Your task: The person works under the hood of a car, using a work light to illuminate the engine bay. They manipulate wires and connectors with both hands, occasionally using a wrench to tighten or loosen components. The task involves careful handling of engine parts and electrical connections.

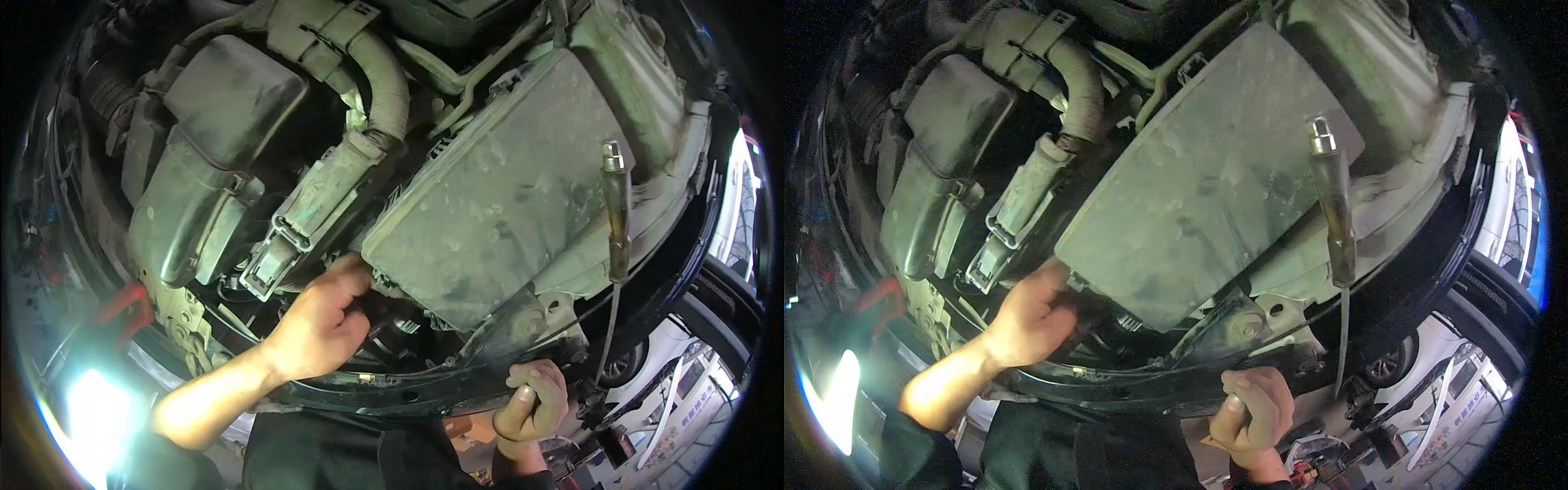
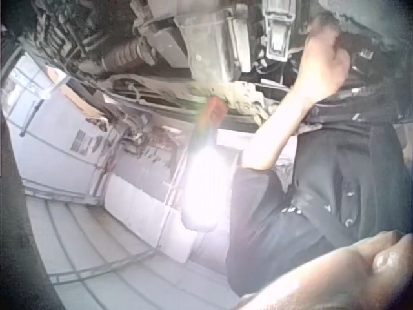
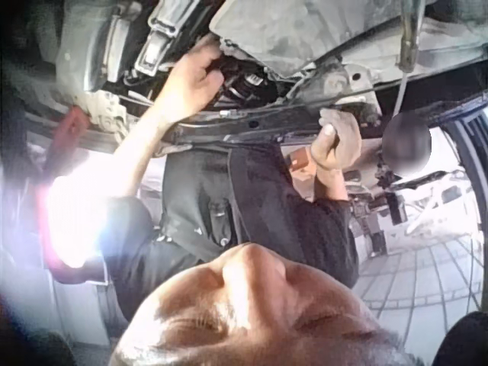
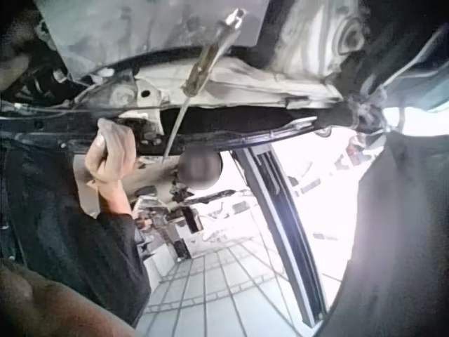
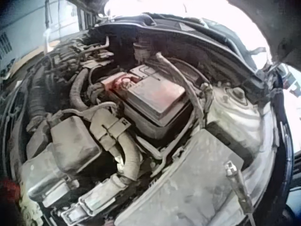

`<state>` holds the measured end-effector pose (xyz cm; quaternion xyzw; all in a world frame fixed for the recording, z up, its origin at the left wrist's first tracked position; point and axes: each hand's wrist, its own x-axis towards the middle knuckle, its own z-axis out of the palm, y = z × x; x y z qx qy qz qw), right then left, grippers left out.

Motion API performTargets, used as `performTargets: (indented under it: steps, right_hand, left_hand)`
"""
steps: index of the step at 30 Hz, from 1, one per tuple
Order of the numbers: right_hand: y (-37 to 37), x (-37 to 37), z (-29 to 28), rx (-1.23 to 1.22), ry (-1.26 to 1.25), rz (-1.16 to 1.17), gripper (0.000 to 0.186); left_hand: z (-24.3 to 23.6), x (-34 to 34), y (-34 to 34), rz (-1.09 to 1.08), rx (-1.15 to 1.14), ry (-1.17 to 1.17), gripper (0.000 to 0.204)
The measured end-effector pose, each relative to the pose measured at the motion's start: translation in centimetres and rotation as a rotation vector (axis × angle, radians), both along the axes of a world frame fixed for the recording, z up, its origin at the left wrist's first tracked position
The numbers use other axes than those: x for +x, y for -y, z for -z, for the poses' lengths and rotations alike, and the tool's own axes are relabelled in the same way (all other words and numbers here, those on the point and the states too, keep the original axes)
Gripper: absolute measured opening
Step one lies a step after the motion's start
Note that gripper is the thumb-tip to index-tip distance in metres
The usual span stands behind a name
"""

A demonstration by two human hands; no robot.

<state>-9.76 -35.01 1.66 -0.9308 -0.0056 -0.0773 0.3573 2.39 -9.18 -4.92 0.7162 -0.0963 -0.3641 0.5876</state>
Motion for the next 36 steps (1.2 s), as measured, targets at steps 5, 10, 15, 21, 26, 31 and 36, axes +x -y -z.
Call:
performTargets:
  steps: [5,10,15,21,26,31,36]
  right_hand:
    - [0.5,-0.4,0.0,-0.017,-0.065,-0.041,0.02]
    - [0.4,0.2,0.0,-0.017,-0.069,-0.033,0.018]
    - [0.3,0.4,0.2,-0.005,-0.023,-0.015,0.02]
    - [0.0,0.7,0.3,-0.016,0.04,-0.003,0.022]
    - [-0.1,0.9,0.7,0.001,0.09,0.01,0.021]
    - [-0.2,0.8,0.8,0.022,0.135,0.019,0.022]
    - [-0.2,1.0,0.6,0.024,0.145,0.026,0.022]
  left_hand:
    - [-0.9,0.5,0.3,0.07,0.101,-0.175,0.036]
    - [-4.2,0.2,1.5,0.247,0.44,0.076,0.056]
    - [-5.0,1.8,0.3,0.437,0.408,-0.3,0.051]
    - [-3.1,-0.2,0.0,0.282,0.483,-0.019,0.047]
    - [-3.7,-0.8,1.9,0.276,0.748,0.124,0.055]
    - [-2.6,0.3,0.7,0.365,0.663,0.06,0.064]
    - [-2.0,0.1,-0.7,0.173,0.151,-0.56,0.046]
